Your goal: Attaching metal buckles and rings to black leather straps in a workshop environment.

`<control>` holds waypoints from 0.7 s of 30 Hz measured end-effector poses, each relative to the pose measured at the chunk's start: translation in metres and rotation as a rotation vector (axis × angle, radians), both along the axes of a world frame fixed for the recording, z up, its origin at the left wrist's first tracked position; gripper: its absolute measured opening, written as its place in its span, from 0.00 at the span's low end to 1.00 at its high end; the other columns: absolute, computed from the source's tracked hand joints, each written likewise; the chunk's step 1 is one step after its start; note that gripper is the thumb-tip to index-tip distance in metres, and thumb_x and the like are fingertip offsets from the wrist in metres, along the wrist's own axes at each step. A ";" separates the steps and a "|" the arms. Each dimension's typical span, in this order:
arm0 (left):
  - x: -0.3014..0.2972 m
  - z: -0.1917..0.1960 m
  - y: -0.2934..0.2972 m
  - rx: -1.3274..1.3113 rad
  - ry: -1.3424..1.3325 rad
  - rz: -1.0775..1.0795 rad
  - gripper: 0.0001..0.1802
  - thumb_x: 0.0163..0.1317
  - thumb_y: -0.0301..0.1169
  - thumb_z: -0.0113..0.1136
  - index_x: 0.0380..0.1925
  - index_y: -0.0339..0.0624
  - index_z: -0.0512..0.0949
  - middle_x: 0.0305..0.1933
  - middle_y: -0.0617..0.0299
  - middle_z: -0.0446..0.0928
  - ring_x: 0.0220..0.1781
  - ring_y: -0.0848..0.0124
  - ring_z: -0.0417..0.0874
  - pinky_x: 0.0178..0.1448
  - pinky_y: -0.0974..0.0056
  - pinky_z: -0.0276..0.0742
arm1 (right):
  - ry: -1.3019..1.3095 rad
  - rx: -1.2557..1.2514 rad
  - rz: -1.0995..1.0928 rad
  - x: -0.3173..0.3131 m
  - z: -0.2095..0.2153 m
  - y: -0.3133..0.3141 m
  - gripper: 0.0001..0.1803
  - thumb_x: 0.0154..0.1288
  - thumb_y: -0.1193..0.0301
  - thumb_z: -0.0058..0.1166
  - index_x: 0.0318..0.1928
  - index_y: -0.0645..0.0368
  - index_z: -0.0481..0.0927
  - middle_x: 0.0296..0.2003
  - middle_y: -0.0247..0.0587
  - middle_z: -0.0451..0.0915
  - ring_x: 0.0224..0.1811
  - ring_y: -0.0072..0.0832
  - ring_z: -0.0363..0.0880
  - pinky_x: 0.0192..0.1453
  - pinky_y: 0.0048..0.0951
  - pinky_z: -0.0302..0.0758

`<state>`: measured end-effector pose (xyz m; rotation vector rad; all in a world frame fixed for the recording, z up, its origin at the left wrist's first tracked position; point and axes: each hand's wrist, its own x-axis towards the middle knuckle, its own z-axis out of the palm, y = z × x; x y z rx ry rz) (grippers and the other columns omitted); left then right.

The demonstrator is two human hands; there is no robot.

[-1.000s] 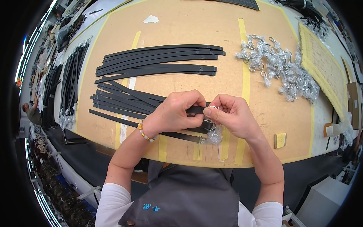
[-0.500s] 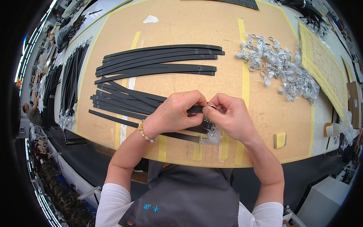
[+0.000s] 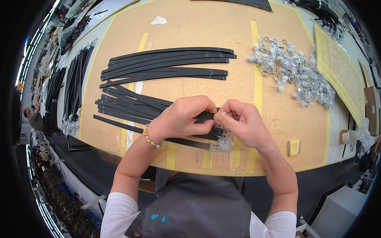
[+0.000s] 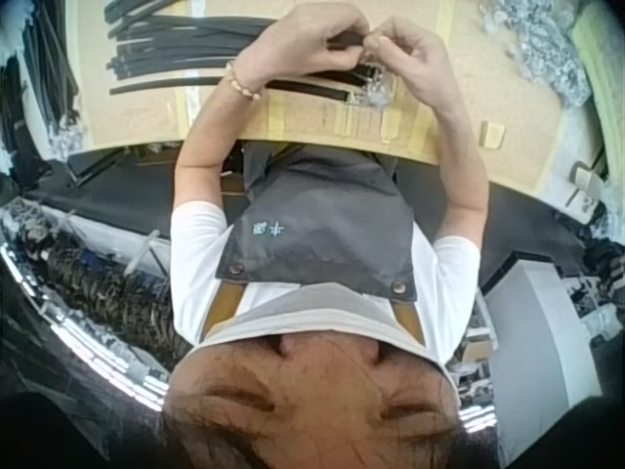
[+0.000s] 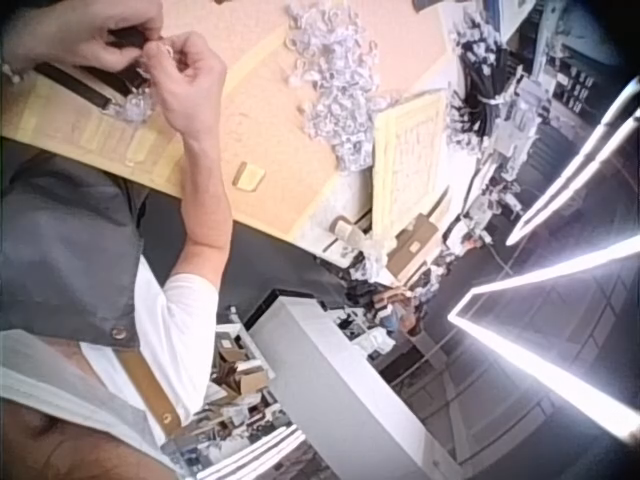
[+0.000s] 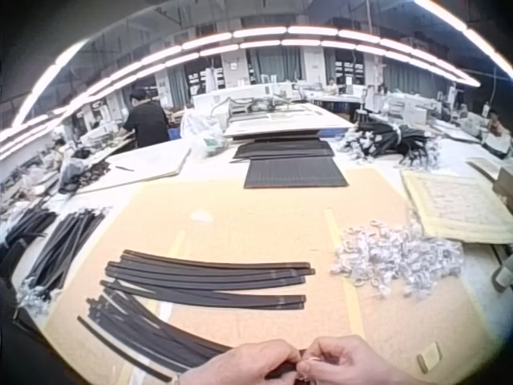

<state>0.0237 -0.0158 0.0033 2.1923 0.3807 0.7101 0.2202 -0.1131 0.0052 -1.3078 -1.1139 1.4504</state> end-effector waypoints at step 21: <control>0.000 0.001 -0.004 0.054 -0.036 -0.065 0.12 0.48 0.22 0.67 0.34 0.38 0.77 0.29 0.56 0.79 0.28 0.60 0.82 0.31 0.61 0.78 | -0.026 -0.047 0.236 0.007 0.005 0.001 0.14 0.76 0.64 0.53 0.42 0.63 0.82 0.28 0.27 0.78 0.30 0.12 0.71 0.35 0.20 0.71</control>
